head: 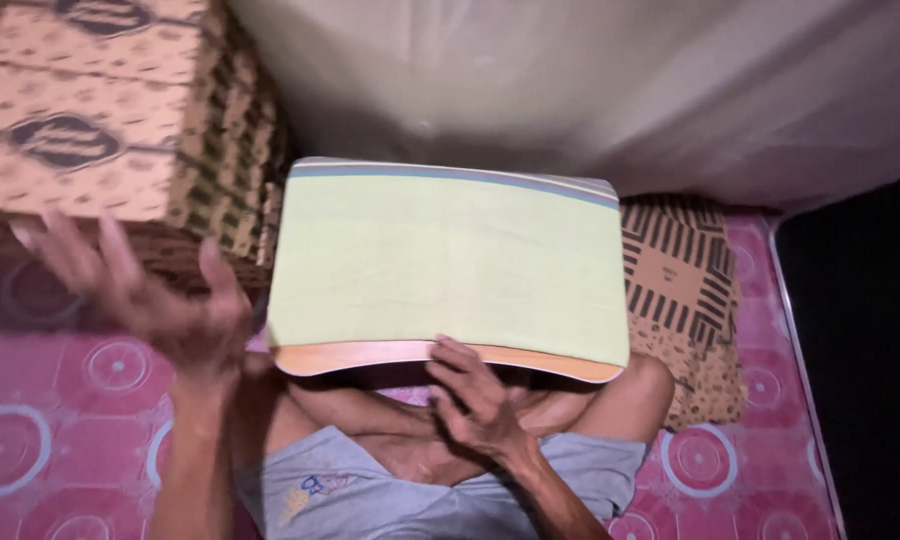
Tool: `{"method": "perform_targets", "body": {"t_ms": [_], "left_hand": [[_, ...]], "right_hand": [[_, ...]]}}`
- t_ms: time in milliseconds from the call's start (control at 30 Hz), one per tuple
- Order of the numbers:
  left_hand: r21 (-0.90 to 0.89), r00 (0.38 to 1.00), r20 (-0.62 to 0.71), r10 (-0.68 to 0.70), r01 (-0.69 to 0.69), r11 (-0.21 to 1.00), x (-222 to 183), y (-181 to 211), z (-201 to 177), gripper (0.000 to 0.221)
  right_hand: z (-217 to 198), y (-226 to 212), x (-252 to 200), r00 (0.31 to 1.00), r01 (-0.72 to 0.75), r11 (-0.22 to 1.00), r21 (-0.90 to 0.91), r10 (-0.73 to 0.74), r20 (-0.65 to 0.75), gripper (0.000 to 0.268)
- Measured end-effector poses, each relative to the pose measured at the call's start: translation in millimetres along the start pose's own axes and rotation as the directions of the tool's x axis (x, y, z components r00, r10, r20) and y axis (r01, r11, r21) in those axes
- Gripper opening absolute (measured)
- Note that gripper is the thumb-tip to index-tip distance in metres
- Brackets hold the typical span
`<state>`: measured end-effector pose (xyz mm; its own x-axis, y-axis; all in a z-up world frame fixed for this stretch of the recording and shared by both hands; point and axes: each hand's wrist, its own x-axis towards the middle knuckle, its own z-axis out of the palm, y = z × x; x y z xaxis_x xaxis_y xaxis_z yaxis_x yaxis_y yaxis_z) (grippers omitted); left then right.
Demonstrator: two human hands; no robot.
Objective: Folding and assembling cardboard boxes from flat sheets by hand.
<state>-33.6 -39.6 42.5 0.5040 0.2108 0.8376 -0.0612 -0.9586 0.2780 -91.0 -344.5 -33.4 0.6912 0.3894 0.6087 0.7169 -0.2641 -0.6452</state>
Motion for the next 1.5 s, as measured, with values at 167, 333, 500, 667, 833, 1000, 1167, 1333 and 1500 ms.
{"method": "perform_targets", "body": {"t_ms": [167, 333, 500, 667, 833, 1000, 1167, 1333, 1500], "left_hand": [[-0.299, 0.990, 0.056, 0.131, -0.109, 0.948, -62.8, 32.8, 16.2, 0.046], [-0.267, 0.961, 0.276, 0.018, 0.059, 0.962, -96.4, 41.0, 38.1, 0.044], [-0.196, 0.941, 0.337, -0.010, 0.080, 0.977, -110.3, 35.2, 47.3, 0.031], [-0.128, 0.936, 0.349, -0.038, 0.088, 0.988, -116.5, 35.0, 50.8, 0.026], [-0.126, 0.937, 0.347, -0.037, 0.086, 0.988, -117.5, 35.3, 50.8, 0.026], [-0.132, 0.939, 0.341, -0.039, 0.089, 0.987, -115.1, 37.7, 49.0, 0.024], [-0.133, 0.941, 0.338, -0.027, 0.076, 0.988, -117.3, 35.9, 50.7, 0.024], [-0.139, 0.935, 0.354, -0.026, 0.080, 0.987, -117.9, 34.3, 50.2, 0.023], [-0.128, 0.937, 0.350, -0.014, 0.062, 0.990, -117.1, 34.6, 49.4, 0.023]], "right_hand": [[-60.2, 48.9, -56.5, 0.911, -0.310, 0.909, -0.278, 0.200, -0.359, 0.032], [-187.5, 134.0, -101.5, 0.832, -0.410, 0.707, -0.575, 0.033, -0.553, 0.016], [-233.7, 192.2, -168.2, 0.454, -0.891, 0.286, -0.353, 0.597, -0.662, 0.044], [-249.6, 251.6, -227.6, 0.133, -0.953, -0.069, -0.293, 0.777, -0.616, 0.079], [-243.1, 254.1, -213.8, 0.082, -0.954, -0.132, -0.268, 0.747, -0.660, 0.080], [-240.2, 242.3, -197.2, -0.023, -0.978, -0.154, -0.141, 0.749, -0.662, 0.089], [-229.4, 212.9, -156.6, -0.056, -0.982, -0.162, -0.097, 0.742, -0.668, 0.087], [-227.7, 240.7, -188.5, 0.194, -0.968, -0.035, -0.248, 0.520, -0.832, 0.063], [-262.3, 306.8, -255.0, -0.003, -0.957, 0.246, 0.155, 0.524, -0.852, 0.044]]}}
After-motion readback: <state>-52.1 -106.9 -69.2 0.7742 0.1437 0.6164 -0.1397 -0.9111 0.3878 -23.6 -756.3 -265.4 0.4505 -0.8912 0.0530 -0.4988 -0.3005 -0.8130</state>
